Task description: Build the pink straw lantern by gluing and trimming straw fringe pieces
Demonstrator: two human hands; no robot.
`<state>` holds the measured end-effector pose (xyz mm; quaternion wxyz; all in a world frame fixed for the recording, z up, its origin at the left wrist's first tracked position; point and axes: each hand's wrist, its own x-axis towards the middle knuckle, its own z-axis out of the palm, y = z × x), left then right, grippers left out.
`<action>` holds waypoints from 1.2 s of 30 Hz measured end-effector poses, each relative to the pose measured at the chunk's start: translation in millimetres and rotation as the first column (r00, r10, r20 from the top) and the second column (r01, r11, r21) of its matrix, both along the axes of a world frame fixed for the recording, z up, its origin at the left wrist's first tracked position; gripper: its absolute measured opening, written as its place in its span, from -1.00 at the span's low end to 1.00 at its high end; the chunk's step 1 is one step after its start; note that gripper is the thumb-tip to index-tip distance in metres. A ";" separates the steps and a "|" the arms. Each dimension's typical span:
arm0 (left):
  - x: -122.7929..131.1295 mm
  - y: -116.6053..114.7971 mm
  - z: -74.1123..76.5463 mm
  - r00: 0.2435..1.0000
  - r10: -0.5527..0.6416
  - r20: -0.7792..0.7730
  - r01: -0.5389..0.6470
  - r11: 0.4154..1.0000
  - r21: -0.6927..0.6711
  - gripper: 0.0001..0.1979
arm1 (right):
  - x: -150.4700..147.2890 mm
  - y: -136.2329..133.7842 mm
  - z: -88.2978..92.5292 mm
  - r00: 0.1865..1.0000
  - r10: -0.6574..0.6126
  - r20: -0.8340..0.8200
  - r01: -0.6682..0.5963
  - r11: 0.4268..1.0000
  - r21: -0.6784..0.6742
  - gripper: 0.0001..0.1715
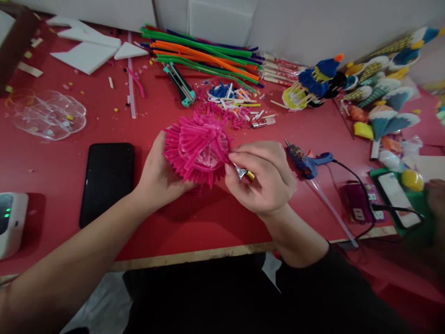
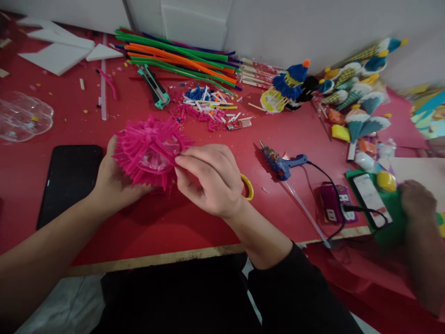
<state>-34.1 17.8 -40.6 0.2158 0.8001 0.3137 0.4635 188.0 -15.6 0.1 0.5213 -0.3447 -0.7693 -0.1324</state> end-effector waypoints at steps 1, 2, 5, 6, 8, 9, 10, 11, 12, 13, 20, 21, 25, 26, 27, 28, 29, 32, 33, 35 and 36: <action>0.6 -0.1 0.1 1.000 0.006 0.016 -0.006 1.000 -0.016 -0.05 | -0.1 0.1 0.1 1.000 0.009 -0.008 -0.009 1.000 -0.007 -0.78; 1.2 -0.2 0.2 0.999 0.012 0.037 -0.011 0.999 -0.032 -0.05 | -0.2 0.1 0.0 1.000 0.016 -0.020 -0.017 1.000 -0.016 -0.77; 2.5 -0.4 0.6 0.996 0.010 0.091 -0.006 0.999 -0.039 -0.06 | -0.3 0.6 -0.7 0.998 0.024 -0.059 -0.026 0.999 -0.031 -0.74; 2.6 -0.3 0.8 0.996 0.004 0.093 -0.002 1.000 -0.031 -0.06 | -0.2 0.9 -1.1 0.998 0.024 -0.066 -0.026 0.999 -0.033 -0.73; 2.2 -0.1 0.9 0.996 -0.001 0.085 0.003 1.000 -0.019 -0.06 | 0.1 1.3 -2.0 0.997 0.026 -0.069 -0.028 0.999 -0.037 -0.71; 1.9 0.1 0.9 0.997 -0.003 0.081 0.005 1.000 -0.017 -0.06 | 0.2 1.6 -2.5 0.997 0.030 -0.068 -0.033 0.999 -0.040 -0.70; 1.7 0.2 0.9 0.997 -0.004 0.078 0.006 1.000 -0.023 -0.06 | 0.4 1.7 -2.8 0.997 0.036 -0.068 -0.039 0.998 -0.043 -0.70; 1.7 0.1 0.9 0.996 0.001 0.086 0.002 1.000 -0.030 -0.07 | 0.4 1.7 -3.0 0.997 0.041 -0.068 -0.044 0.998 -0.045 -0.69; 2.1 0.0 1.0 0.995 0.003 0.103 0.001 0.999 -0.042 -0.07 | 0.3 1.5 -3.1 0.997 0.044 -0.068 -0.047 0.998 -0.047 -0.69; 3.0 -0.4 1.4 0.992 0.005 0.126 0.003 0.998 -0.065 -0.07 | 0.1 1.2 -2.9 0.997 0.046 -0.070 -0.050 0.998 -0.049 -0.70; 18.2 -3.8 13.9 0.894 0.250 0.372 -0.006 0.836 -0.548 -0.36 | 0.2 -1.4 0.9 0.996 0.004 -0.095 -0.020 0.984 -0.179 -0.77; 19.4 -2.8 15.8 0.858 0.297 0.420 0.020 0.797 -0.604 -0.43 | 0.7 -0.7 0.1 0.998 0.016 -0.056 -0.029 0.973 -0.228 -0.81; 19.2 3.5 17.8 0.740 0.322 0.591 0.197 0.736 -0.647 -0.57 | -0.4 3.4 -11.6 0.970 0.202 0.136 -0.125 0.891 -0.437 -0.88; 19.1 4.8 17.4 0.728 0.334 0.599 0.192 0.739 -0.646 -0.57 | -2.0 4.0 -15.9 0.954 0.253 0.162 -0.149 0.866 -0.478 -0.80; 19.5 5.6 17.1 0.723 0.341 0.601 0.178 0.749 -0.639 -0.57 | -4.0 4.0 -20.3 0.937 0.299 0.181 -0.171 0.844 -0.508 -0.71; 20.3 6.1 16.8 0.720 0.341 0.604 0.159 0.766 -0.622 -0.56 | -6.4 3.6 -24.4 0.922 0.335 0.197 -0.187 0.827 -0.530 -0.64; 21.5 6.3 16.8 0.716 0.343 0.608 0.132 0.789 -0.600 -0.52 | -8.9 2.8 -28.0 0.909 0.361 0.211 -0.196 0.814 -0.547 -0.62; 24.7 6.4 17.7 0.720 0.356 0.595 0.047 0.832 -0.553 -0.42 | -15.0 -0.6 -34.3 0.889 0.393 0.235 -0.189 0.783 -0.593 -0.72; 24.8 6.5 18.0 0.722 0.368 0.586 0.029 0.830 -0.556 -0.42 | -15.9 -1.4 -34.9 0.891 0.392 0.228 -0.185 0.773 -0.607 -0.73; 23.1 6.7 18.4 0.723 0.392 0.569 0.018 0.812 -0.583 -0.46 | -15.9 -1.8 -34.4 0.899 0.396 0.187 -0.199 0.750 -0.630 -0.72; 21.5 6.6 18.5 0.721 0.399 0.567 0.017 0.808 -0.590 -0.47 | -15.3 -1.6 -33.6 0.902 0.401 0.159 -0.217 0.741 -0.635 -0.72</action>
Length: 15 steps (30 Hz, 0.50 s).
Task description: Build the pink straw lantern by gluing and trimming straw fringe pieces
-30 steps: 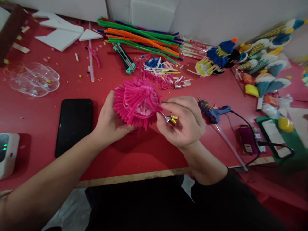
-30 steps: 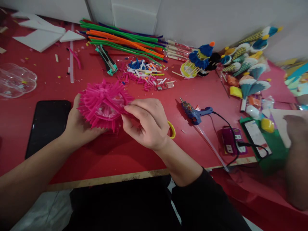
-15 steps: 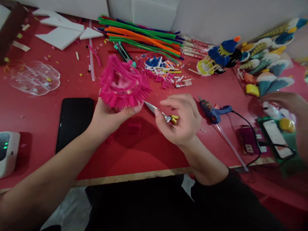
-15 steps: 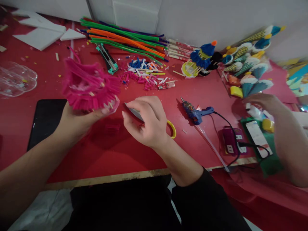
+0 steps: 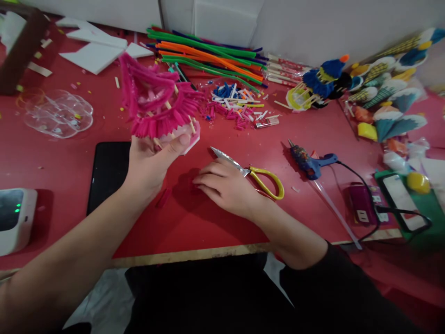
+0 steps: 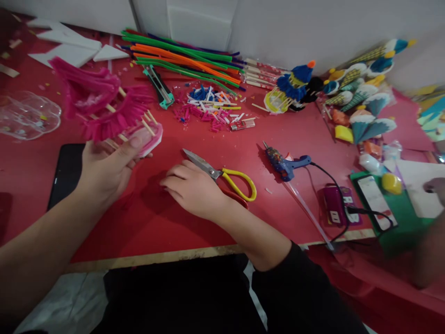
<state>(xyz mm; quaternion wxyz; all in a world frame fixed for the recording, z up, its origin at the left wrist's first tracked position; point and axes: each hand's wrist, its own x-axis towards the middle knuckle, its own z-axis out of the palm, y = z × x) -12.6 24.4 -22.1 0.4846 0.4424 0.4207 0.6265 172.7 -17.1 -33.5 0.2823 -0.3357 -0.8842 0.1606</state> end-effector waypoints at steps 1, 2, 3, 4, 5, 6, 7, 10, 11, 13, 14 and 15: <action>-1.7 -0.2 0.1 1.000 -0.007 -0.004 0.007 0.999 -0.036 -0.49 | 0.8 0.4 1.0 1.000 0.001 -0.027 -0.001 1.000 -0.007 -0.73; -3.4 -0.5 0.2 1.000 -0.023 -0.004 0.022 0.997 -0.068 -0.50 | 1.5 0.8 2.1 0.999 0.002 -0.052 -0.002 1.000 -0.004 -0.73; -4.8 -0.9 0.3 0.999 -0.038 0.001 0.038 0.995 -0.091 -0.50 | 2.0 1.1 3.3 0.997 0.001 -0.075 -0.001 1.000 0.008 -0.73; -5.9 -1.2 0.4 0.998 -0.056 0.007 0.057 0.993 -0.105 -0.51 | 2.2 1.0 4.6 0.995 -0.003 -0.100 0.005 1.000 0.026 -0.73; -6.5 -1.4 0.7 0.997 -0.069 0.015 0.070 0.992 -0.101 -0.51 | 2.2 0.7 6.0 0.992 -0.016 -0.124 0.021 0.999 0.044 -0.73; -6.7 -1.5 0.9 0.997 -0.076 0.021 0.077 0.993 -0.089 -0.51 | 1.9 0.0 7.6 0.988 -0.037 -0.147 0.045 0.998 0.052 -0.72; -6.6 -1.4 1.2 0.997 -0.079 0.025 0.081 0.994 -0.079 -0.50 | 1.6 -1.0 9.3 0.983 -0.066 -0.169 0.075 0.996 0.044 -0.72; -5.5 -0.4 2.4 0.993 -0.109 0.042 0.111 0.991 -0.071 -0.44 | 1.2 -5.0 15.3 0.961 -0.171 -0.218 0.165 0.985 -0.044 -0.74; -5.0 -0.1 2.9 0.991 -0.125 0.053 0.128 0.989 -0.068 -0.41 | 1.4 -6.2 17.3 0.953 -0.201 -0.225 0.187 0.979 -0.084 -0.75; -4.1 0.1 3.5 0.987 -0.144 0.070 0.147 0.988 -0.049 -0.38 | 1.8 -8.1 20.3 0.939 -0.246 -0.241 0.211 0.964 -0.164 -0.77; -3.7 -0.1 3.5 0.988 -0.137 0.073 0.140 0.989 -0.042 -0.39 | 2.1 -8.6 21.1 0.933 -0.261 -0.248 0.213 0.955 -0.205 -0.78; -3.3 -0.4 3.3 0.990 -0.120 0.070 0.123 0.992 -0.040 -0.42 | 2.3 -8.8 21.3 0.929 -0.271 -0.253 0.208 0.945 -0.251 -0.79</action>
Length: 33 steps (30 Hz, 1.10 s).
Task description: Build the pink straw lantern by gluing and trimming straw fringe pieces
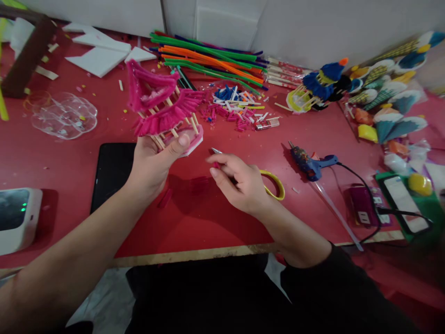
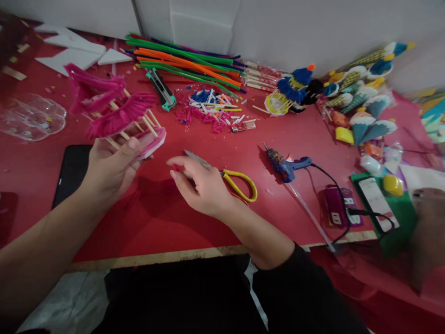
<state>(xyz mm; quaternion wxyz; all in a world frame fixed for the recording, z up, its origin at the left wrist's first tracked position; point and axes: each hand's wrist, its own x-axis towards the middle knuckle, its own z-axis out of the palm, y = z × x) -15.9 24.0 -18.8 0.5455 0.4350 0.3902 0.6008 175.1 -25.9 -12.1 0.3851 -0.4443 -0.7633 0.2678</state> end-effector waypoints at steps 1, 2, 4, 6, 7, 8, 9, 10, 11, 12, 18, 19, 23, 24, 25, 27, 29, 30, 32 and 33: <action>0.3 -0.5 -0.4 1.000 0.017 -0.007 -0.017 1.000 -0.004 -0.44 | 0.2 0.2 -0.3 1.000 0.012 -0.024 -0.013 0.999 -0.046 -0.78; 0.5 -1.0 -1.1 0.999 0.029 -0.017 -0.029 0.999 -0.013 -0.47 | 0.4 0.6 -1.2 0.998 0.027 -0.058 -0.033 0.995 -0.091 -0.78; 0.7 -2.2 -2.7 0.999 0.026 -0.044 -0.027 0.999 -0.041 -0.51 | 0.7 2.1 -4.1 0.988 0.056 -0.147 -0.081 0.982 -0.169 -0.78; 0.8 -3.1 -4.4 0.997 0.004 -0.076 -0.009 0.998 -0.063 -0.54 | 0.6 3.6 -7.2 0.967 0.063 -0.247 -0.117 0.970 -0.214 -0.77; 0.8 -3.2 -5.2 0.996 -0.009 -0.092 0.003 0.998 -0.071 -0.53 | 0.3 4.1 -8.6 0.954 0.054 -0.294 -0.125 0.966 -0.228 -0.75; 0.8 -3.2 -5.6 0.995 0.001 -0.098 -0.008 0.998 -0.069 -0.51 | -0.2 4.3 -9.6 0.941 0.041 -0.336 -0.128 0.962 -0.243 -0.71; 0.9 -3.1 -5.8 0.995 0.022 -0.100 -0.028 0.998 -0.064 -0.50 | -1.0 4.2 -10.2 0.927 0.024 -0.375 -0.129 0.957 -0.258 -0.68; 1.1 -3.0 -5.5 0.994 0.032 -0.104 -0.039 0.997 -0.064 -0.49 | -1.9 3.9 -10.6 0.913 0.004 -0.407 -0.125 0.954 -0.272 -0.67; 1.3 -2.9 -4.9 0.994 0.040 -0.099 -0.047 0.996 -0.074 -0.47 | -3.0 3.6 -10.7 0.901 -0.018 -0.433 -0.117 0.952 -0.282 -0.70; 1.5 -2.9 -3.9 0.994 0.038 -0.100 -0.046 0.996 -0.078 -0.44 | -4.1 3.2 -10.6 0.891 -0.036 -0.453 -0.108 0.952 -0.287 -0.75; 3.1 -6.0 2.7 0.994 0.031 -0.106 -0.041 0.994 -0.096 -0.32 | -7.4 2.0 -9.1 0.827 -0.136 -0.546 -0.076 0.934 -0.348 -0.68; 3.2 -6.8 3.5 0.995 0.030 -0.097 -0.040 0.994 -0.103 -0.30 | -6.9 2.3 -8.9 0.818 -0.163 -0.551 -0.058 0.930 -0.362 -0.66; 3.7 -9.5 6.2 0.997 0.018 -0.077 -0.029 0.990 -0.140 -0.29 | -2.9 4.2 -8.3 0.827 -0.253 -0.502 0.054 0.925 -0.377 -0.61; 3.6 -10.0 6.8 0.997 0.017 -0.078 -0.028 0.989 -0.148 -0.29 | -1.8 4.5 -8.0 0.840 -0.258 -0.478 0.068 0.923 -0.378 -0.59; 3.5 -10.3 7.3 0.996 0.019 -0.083 -0.031 0.988 -0.152 -0.29 | -0.8 4.7 -7.7 0.852 -0.252 -0.458 0.071 0.924 -0.376 -0.58; 3.2 -10.7 7.5 0.994 0.034 -0.100 -0.049 0.987 -0.150 -0.29 | 0.5 4.4 -7.2 0.868 -0.222 -0.445 0.055 0.932 -0.358 -0.56; 2.9 -10.6 6.7 0.992 0.049 -0.115 -0.065 0.988 -0.143 -0.29 | 0.7 4.0 -7.6 0.863 -0.201 -0.464 0.043 0.944 -0.328 -0.54; 2.8 -10.5 6.1 0.992 0.048 -0.117 -0.065 0.988 -0.140 -0.29 | 0.5 4.0 -8.5 0.854 -0.201 -0.480 0.047 0.948 -0.315 -0.54; 3.2 -10.2 5.0 0.994 0.044 -0.102 -0.058 0.989 -0.135 -0.29 | -0.1 5.1 -12.0 0.833 -0.221 -0.507 0.067 0.950 -0.304 -0.54; 3.4 -10.2 4.7 0.995 0.047 -0.087 -0.058 0.990 -0.130 -0.27 | -0.2 6.2 -14.4 0.823 -0.231 -0.518 0.076 0.950 -0.304 -0.55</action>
